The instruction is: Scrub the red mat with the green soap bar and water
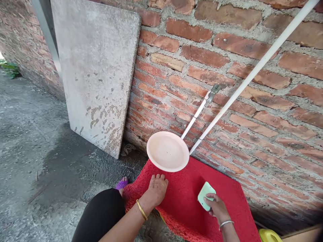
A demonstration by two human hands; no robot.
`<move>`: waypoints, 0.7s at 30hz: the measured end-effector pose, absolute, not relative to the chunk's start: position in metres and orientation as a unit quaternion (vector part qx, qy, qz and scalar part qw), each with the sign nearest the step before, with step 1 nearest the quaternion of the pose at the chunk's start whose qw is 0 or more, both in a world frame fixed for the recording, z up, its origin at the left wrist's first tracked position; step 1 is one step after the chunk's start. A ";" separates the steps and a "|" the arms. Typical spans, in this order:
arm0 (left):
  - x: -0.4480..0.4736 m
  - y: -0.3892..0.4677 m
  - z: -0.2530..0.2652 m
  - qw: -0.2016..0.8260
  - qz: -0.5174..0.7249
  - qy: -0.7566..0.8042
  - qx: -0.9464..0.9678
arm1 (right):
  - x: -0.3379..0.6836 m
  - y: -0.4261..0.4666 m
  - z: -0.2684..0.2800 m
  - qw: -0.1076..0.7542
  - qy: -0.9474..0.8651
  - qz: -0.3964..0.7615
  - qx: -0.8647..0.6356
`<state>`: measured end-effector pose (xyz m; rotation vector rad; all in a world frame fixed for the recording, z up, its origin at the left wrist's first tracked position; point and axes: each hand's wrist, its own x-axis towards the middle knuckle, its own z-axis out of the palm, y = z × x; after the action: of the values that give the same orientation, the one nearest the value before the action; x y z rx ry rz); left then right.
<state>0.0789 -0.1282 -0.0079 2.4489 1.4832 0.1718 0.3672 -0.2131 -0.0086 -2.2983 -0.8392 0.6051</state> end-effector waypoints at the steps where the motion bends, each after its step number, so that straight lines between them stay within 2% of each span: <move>1: 0.080 -0.128 -0.009 0.131 0.055 0.507 0.850 | 0.372 -0.217 -0.006 0.295 -0.308 0.239 -0.872; 3: 0.082 -0.126 -0.014 0.116 0.057 0.492 0.861 | 0.372 -0.215 -0.002 0.270 -0.296 0.246 -0.883; 8: 0.091 -0.122 -0.042 0.089 0.108 0.421 0.896 | 0.342 -0.193 0.007 0.177 -0.305 0.161 -0.922; 12: 0.093 -0.126 -0.048 0.028 0.201 0.350 0.915 | 0.306 -0.188 0.007 0.159 -0.344 0.146 -0.914; 15: 0.089 -0.121 -0.020 -0.018 0.314 0.257 0.914 | 0.281 -0.188 0.001 0.137 -0.436 0.136 -0.879; 17: 0.086 -0.104 0.010 -0.028 0.359 0.260 0.896 | 0.270 -0.189 -0.002 0.105 -0.498 0.110 -0.853; 19: 0.087 -0.076 0.039 -0.008 0.340 0.344 0.875 | 0.265 -0.190 -0.005 0.083 -0.526 0.086 -0.842; 21: 0.091 -0.041 0.058 0.037 0.236 0.453 0.859 | 0.264 -0.190 -0.007 0.077 -0.529 0.075 -0.842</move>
<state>0.0912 -0.0409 0.0577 2.6370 1.3909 0.7258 0.2641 -0.1903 -0.0075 -2.5223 -1.5869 0.2244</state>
